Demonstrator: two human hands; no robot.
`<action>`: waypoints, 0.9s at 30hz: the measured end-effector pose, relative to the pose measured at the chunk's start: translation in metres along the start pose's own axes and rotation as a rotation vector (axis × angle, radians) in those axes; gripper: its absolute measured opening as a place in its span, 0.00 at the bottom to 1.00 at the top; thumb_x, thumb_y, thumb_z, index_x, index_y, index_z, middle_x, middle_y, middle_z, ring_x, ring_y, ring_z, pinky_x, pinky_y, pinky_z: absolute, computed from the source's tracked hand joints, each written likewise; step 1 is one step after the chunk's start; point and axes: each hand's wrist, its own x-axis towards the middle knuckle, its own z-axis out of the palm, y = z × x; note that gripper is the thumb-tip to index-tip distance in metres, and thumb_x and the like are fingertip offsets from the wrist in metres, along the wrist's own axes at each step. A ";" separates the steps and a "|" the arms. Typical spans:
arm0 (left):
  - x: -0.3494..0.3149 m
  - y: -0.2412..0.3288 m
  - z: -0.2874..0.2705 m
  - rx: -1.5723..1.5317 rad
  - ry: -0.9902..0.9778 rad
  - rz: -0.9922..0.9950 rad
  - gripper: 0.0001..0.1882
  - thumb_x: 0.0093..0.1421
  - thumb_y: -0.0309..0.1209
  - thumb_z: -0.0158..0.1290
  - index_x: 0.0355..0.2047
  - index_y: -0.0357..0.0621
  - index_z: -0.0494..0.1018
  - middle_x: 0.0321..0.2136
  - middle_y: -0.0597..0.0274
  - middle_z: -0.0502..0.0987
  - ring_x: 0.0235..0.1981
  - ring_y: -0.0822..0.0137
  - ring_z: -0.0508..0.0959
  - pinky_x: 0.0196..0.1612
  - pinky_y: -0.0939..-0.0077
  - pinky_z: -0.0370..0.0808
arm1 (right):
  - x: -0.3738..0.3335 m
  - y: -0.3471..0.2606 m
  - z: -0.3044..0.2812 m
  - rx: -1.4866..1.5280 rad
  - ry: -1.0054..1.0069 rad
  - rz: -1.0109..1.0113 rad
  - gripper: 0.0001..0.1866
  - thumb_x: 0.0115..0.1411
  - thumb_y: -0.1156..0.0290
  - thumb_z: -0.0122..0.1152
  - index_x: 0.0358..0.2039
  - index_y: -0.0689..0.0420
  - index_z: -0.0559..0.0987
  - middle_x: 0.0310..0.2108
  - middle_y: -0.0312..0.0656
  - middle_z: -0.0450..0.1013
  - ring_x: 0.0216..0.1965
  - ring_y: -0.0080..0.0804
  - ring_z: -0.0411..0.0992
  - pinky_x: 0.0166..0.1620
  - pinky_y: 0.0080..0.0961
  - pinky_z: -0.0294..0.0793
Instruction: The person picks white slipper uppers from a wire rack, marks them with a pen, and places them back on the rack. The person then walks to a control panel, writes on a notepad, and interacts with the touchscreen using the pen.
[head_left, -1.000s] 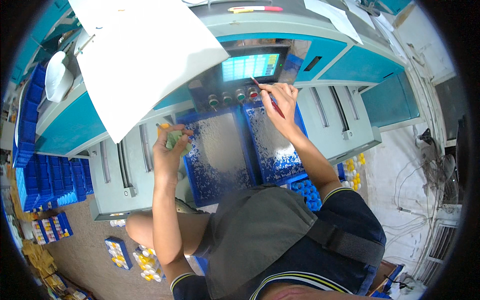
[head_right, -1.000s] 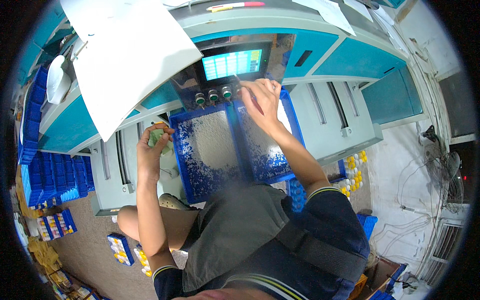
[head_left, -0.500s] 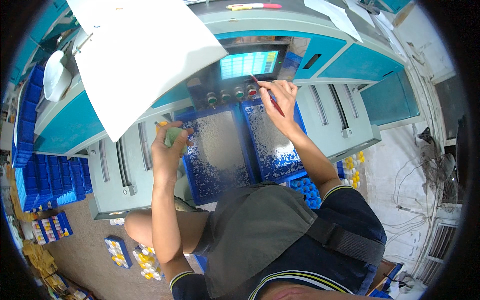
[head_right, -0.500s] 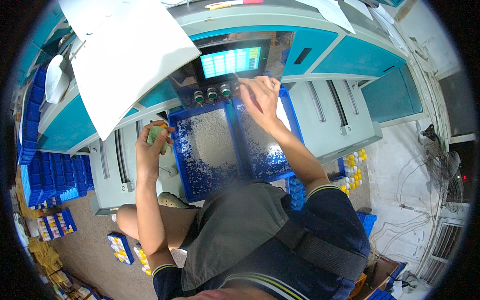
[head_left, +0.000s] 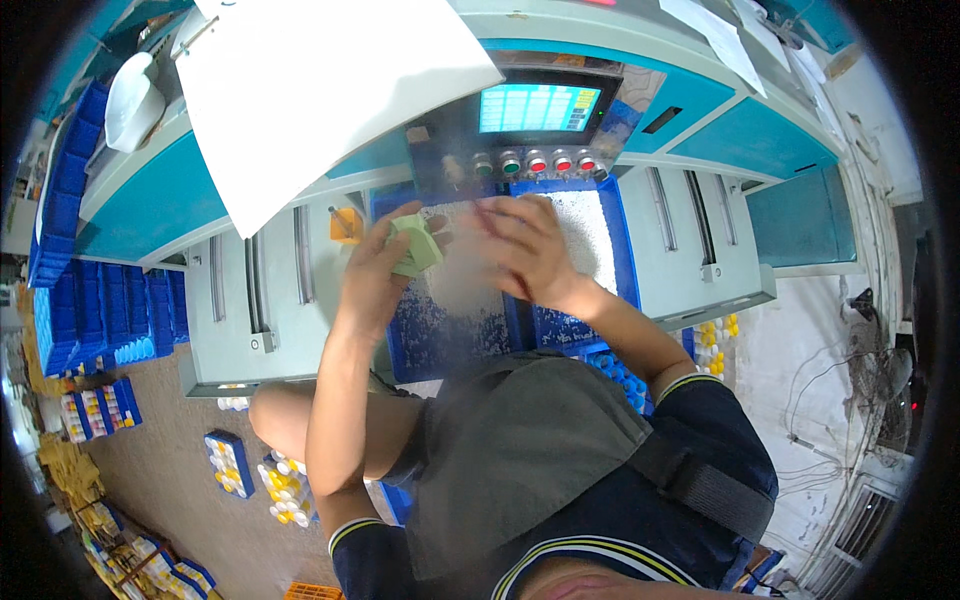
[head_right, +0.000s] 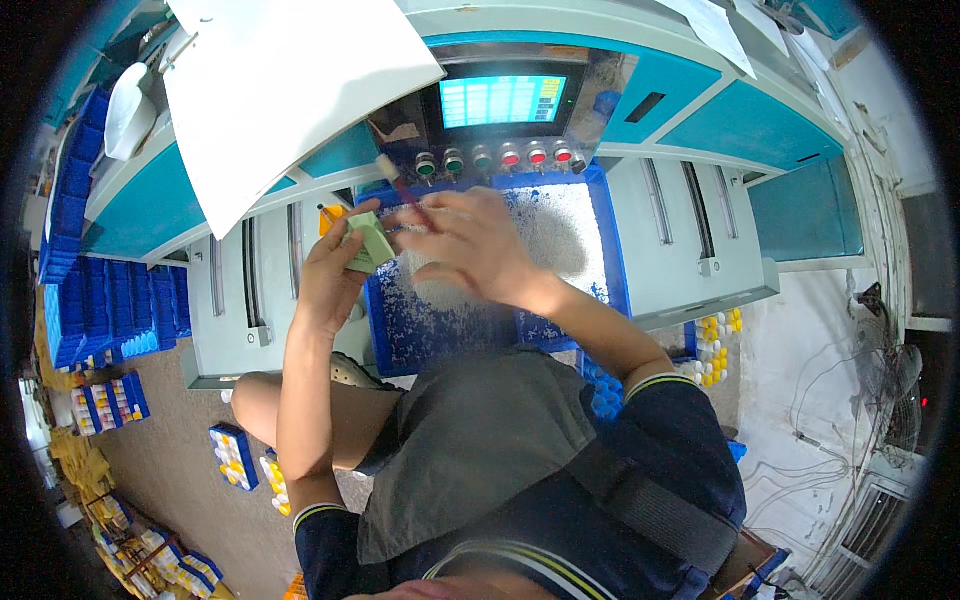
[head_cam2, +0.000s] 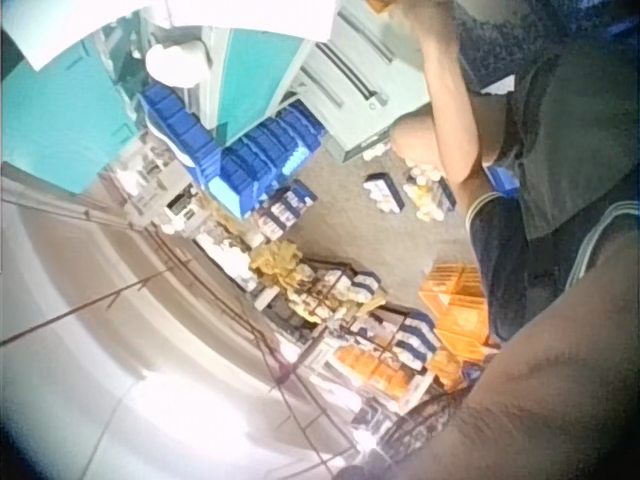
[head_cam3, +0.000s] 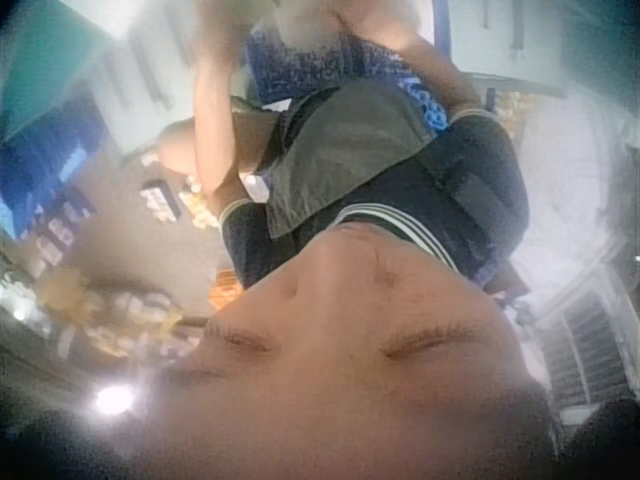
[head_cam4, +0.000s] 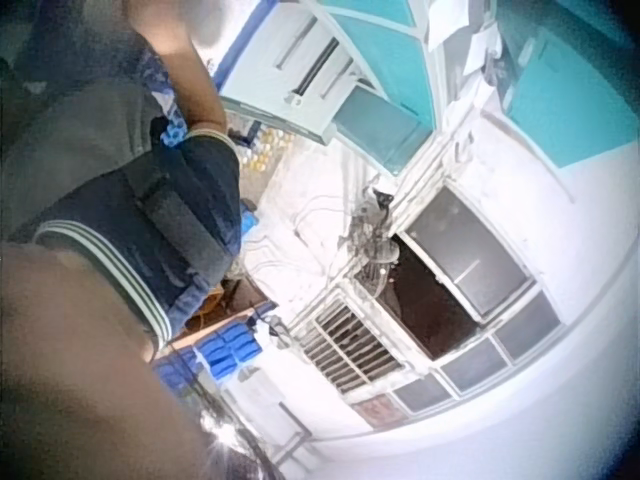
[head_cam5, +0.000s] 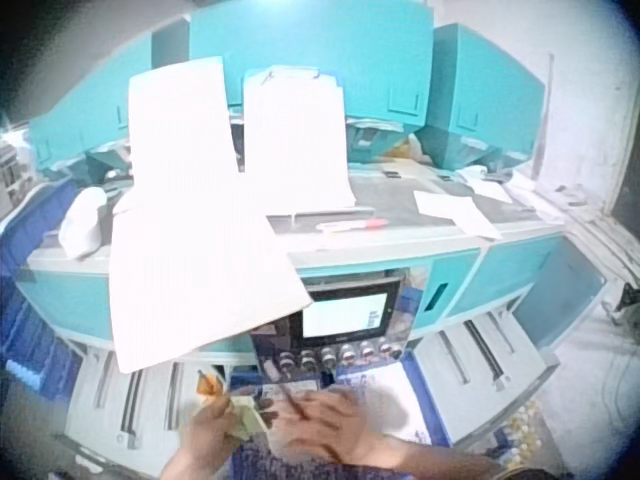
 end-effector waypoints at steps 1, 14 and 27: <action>-0.001 -0.002 0.002 0.018 0.010 -0.028 0.22 0.71 0.27 0.41 0.63 0.35 0.63 0.53 0.49 0.74 0.52 0.61 0.76 0.55 0.68 0.74 | 0.002 -0.003 0.005 -0.050 -0.020 -0.065 0.21 0.51 0.63 0.70 0.48 0.42 0.81 0.44 0.32 0.77 0.53 0.36 0.71 0.54 0.39 0.64; -0.003 -0.009 -0.005 0.311 -0.197 -0.013 0.20 0.70 0.30 0.48 0.60 0.34 0.66 0.48 0.46 0.79 0.46 0.59 0.82 0.48 0.71 0.80 | -0.002 0.004 -0.002 0.486 0.175 0.618 0.04 0.66 0.79 0.56 0.41 0.62 0.73 0.37 0.41 0.75 0.34 0.24 0.72 0.39 0.18 0.69; 0.000 -0.008 -0.003 0.317 0.157 -0.006 0.20 0.71 0.38 0.48 0.53 0.33 0.70 0.39 0.51 0.81 0.42 0.64 0.81 0.47 0.70 0.78 | -0.006 -0.018 -0.003 0.332 0.102 0.300 0.11 0.57 0.82 0.65 0.40 0.59 0.74 0.44 0.51 0.78 0.36 0.37 0.80 0.36 0.25 0.79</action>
